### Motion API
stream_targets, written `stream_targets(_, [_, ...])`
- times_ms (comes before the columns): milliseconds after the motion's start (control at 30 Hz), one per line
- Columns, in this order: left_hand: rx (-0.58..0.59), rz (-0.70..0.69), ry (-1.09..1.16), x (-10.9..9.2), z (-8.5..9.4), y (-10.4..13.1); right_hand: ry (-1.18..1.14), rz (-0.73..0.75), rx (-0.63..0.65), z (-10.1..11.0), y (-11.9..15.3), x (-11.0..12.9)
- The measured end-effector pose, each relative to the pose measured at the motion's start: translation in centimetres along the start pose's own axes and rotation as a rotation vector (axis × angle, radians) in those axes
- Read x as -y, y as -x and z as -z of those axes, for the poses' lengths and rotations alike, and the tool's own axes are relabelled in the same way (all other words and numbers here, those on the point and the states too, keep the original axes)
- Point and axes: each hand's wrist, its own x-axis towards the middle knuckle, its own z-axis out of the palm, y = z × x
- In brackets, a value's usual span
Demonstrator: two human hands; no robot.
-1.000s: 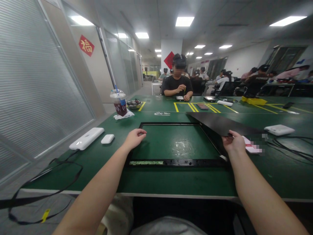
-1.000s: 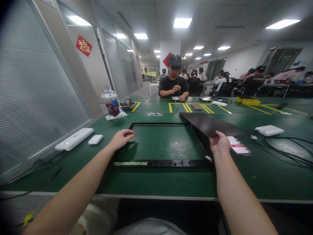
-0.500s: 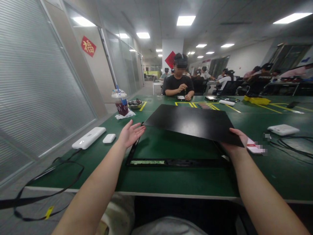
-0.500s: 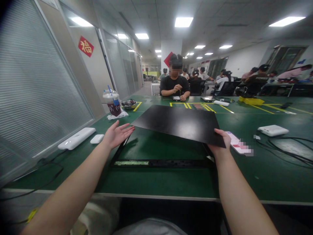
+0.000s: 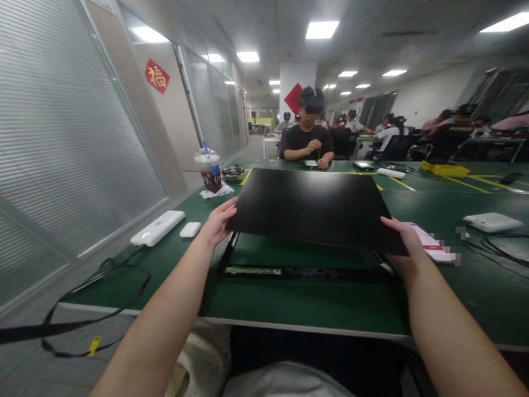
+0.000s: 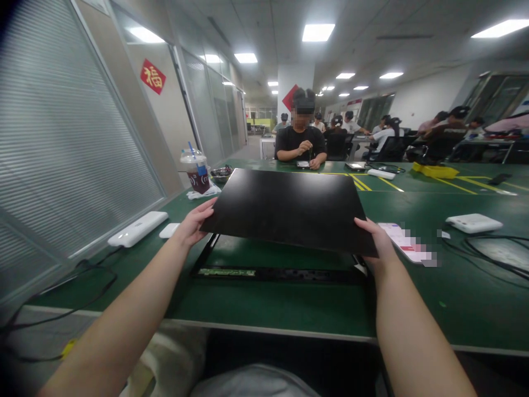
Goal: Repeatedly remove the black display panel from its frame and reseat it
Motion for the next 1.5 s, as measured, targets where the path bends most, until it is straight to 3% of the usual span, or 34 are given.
stream_targets(167, [0.064,-0.088,0.027,0.6,0.9,-0.6,0.184,0.072,0.120,0.8,-0.4,-0.1])
stream_targets(367, [0.124,-0.157,0.003,0.5,1.5,-0.9,0.230,0.168,0.193,0.7,-1.2,-1.2])
stream_targets(567, [0.086,-0.164,-0.009,0.9,0.9,-0.6,0.193,0.210,0.126,0.5,-1.8,-2.2])
stream_targets(933, [0.051,-0.075,-0.052,1.3,0.3,-0.4,0.225,0.081,0.034,0.6,-2.5,-2.5])
stream_targets(1233, [0.148,0.069,-0.140,1.7,0.9,-0.3,0.332,0.113,0.071,0.9,-2.9,-2.7])
stream_targets(1500, [0.082,0.097,-0.186,2.0,0.3,-0.1,0.350,0.060,0.052,1.0,-2.8,-2.5])
